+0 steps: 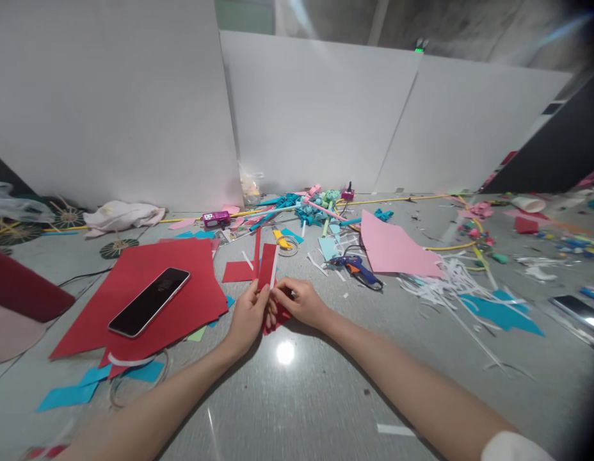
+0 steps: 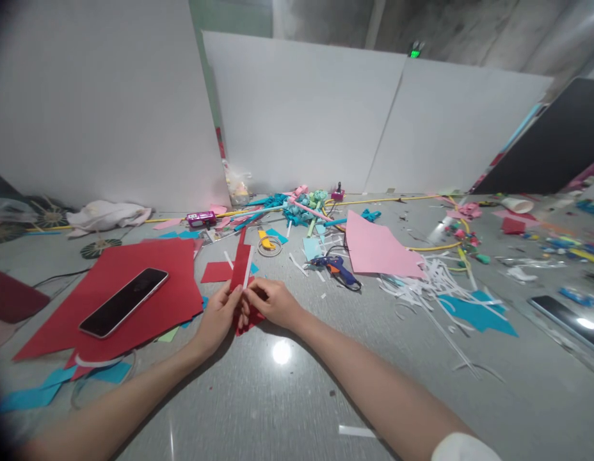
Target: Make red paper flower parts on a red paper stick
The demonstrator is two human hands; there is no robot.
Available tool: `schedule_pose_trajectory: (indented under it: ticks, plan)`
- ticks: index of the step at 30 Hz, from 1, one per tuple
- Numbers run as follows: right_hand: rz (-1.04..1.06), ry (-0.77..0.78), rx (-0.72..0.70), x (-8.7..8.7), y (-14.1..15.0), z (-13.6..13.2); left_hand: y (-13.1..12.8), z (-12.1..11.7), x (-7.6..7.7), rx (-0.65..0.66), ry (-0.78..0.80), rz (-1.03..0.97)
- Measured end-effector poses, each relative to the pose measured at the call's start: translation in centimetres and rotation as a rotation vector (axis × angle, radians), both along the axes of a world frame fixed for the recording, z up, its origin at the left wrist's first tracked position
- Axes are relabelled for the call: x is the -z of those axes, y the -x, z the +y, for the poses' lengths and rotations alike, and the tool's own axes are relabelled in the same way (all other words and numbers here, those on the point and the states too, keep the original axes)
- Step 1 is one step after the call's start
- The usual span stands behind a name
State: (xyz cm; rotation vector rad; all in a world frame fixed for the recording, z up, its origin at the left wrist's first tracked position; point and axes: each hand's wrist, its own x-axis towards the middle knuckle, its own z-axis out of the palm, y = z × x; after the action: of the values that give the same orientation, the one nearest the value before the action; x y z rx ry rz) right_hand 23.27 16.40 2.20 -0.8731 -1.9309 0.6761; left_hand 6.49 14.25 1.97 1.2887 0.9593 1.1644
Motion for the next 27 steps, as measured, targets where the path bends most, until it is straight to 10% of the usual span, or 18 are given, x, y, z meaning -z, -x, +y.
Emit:
schedule_pose_trajectory:
  ticks: [27]
  plan:
    - [0.054, -0.312, 0.100, 0.57, 0.10, 0.08, 0.18, 0.02, 0.21, -0.111, -0.022, 0.066]
